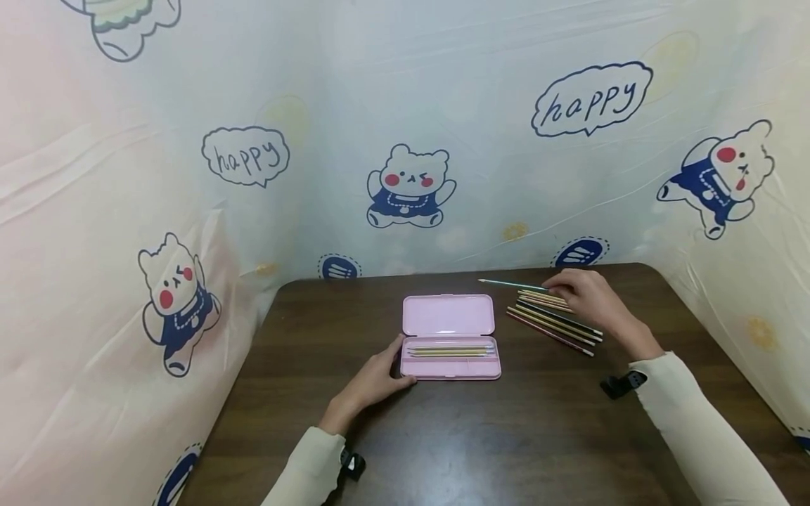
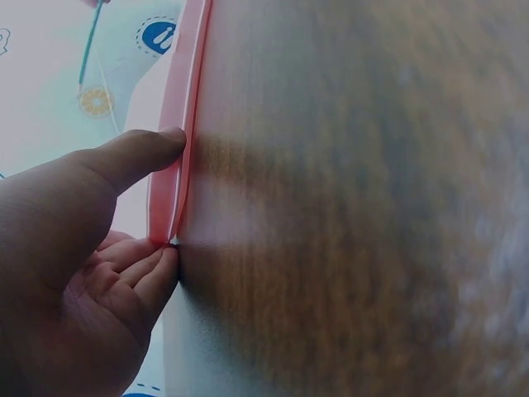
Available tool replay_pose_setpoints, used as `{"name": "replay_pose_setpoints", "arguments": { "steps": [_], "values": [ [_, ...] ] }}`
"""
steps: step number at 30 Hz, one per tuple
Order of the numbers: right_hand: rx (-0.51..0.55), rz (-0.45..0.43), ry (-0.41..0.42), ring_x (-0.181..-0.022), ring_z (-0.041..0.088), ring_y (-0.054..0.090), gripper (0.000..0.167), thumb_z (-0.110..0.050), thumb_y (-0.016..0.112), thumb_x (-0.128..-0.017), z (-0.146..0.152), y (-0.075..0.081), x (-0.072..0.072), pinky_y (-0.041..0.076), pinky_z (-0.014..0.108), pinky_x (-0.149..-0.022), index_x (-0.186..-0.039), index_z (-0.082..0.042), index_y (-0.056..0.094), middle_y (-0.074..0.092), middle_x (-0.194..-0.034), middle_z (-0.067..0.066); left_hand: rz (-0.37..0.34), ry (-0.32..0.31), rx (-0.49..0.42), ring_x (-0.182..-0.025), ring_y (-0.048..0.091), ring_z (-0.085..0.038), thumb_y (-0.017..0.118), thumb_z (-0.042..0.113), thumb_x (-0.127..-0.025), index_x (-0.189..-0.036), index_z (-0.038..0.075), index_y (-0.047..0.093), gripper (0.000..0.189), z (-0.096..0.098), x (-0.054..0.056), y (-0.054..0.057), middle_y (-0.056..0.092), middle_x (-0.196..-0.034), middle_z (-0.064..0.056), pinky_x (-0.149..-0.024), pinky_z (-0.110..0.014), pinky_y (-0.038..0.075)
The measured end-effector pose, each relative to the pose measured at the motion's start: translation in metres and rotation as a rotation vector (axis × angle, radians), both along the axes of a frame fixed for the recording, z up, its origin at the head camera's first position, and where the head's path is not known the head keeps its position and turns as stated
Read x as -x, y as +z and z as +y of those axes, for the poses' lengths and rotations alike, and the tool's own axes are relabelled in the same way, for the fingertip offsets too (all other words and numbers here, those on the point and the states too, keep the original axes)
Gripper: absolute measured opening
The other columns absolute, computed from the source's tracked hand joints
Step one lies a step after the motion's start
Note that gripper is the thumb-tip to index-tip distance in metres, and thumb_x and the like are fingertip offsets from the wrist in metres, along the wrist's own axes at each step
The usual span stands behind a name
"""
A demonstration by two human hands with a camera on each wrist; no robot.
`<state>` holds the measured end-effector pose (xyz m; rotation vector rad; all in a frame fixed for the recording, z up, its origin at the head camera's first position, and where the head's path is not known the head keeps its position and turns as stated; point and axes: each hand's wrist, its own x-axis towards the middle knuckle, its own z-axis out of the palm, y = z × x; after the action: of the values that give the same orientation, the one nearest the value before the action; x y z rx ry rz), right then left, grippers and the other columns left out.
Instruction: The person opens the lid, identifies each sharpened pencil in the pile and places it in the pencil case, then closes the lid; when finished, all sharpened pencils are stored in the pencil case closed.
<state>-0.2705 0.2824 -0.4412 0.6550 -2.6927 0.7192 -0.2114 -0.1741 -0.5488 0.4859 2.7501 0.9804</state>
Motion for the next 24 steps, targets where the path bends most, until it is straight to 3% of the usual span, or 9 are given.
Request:
{"name": "replay_pose_setpoints", "arguments": {
  "steps": [8, 13, 19, 24],
  "values": [
    [0.014, 0.05, 0.058, -0.091, 0.027, 0.074, 0.019, 0.005, 0.07, -0.098, -0.043, 0.012, 0.0, 0.063, 0.049, -0.08, -0.11, -0.003, 0.082, 0.08, -0.103, 0.012, -0.001, 0.006, 0.0, -0.158, 0.04, -0.034, 0.08, 0.041, -0.096, -0.172, 0.014, 0.021, 0.1, 0.0, 0.0, -0.001, 0.033, -0.174, -0.012, -0.125, -0.055, 0.04],
    [0.018, 0.03, 0.098, -0.092, 0.025, 0.074, 0.02, 0.003, 0.069, -0.099, -0.068, 0.014, 0.001, 0.064, 0.048, -0.082, -0.112, -0.005, 0.082, 0.08, -0.104, 0.01, -0.002, 0.008, -0.002, -0.158, 0.04, -0.034, 0.08, 0.041, -0.096, -0.172, 0.014, 0.021, 0.1, 0.0, 0.0, -0.002, 0.034, -0.174, -0.012, -0.124, -0.056, 0.04],
    [0.02, -0.019, 0.131, -0.089, 0.02, 0.07, 0.022, 0.004, 0.068, -0.1, -0.089, 0.007, 0.004, 0.063, 0.043, -0.081, -0.113, -0.007, 0.083, 0.079, -0.104, 0.008, 0.004, 0.006, -0.002, -0.157, 0.041, -0.034, 0.08, 0.042, -0.096, -0.172, 0.014, 0.021, 0.1, -0.001, 0.001, -0.003, 0.034, -0.174, -0.013, -0.124, -0.056, 0.04],
    [0.019, -0.001, 0.178, -0.087, 0.019, 0.069, 0.024, 0.007, 0.067, -0.098, -0.102, -0.004, 0.006, 0.062, 0.041, -0.078, -0.11, -0.006, 0.083, 0.079, -0.101, 0.006, 0.004, 0.004, -0.002, -0.157, 0.041, -0.034, 0.08, 0.042, -0.096, -0.172, 0.014, 0.021, 0.1, 0.0, 0.0, -0.003, 0.034, -0.174, -0.013, -0.124, -0.055, 0.04]
  ]
}}
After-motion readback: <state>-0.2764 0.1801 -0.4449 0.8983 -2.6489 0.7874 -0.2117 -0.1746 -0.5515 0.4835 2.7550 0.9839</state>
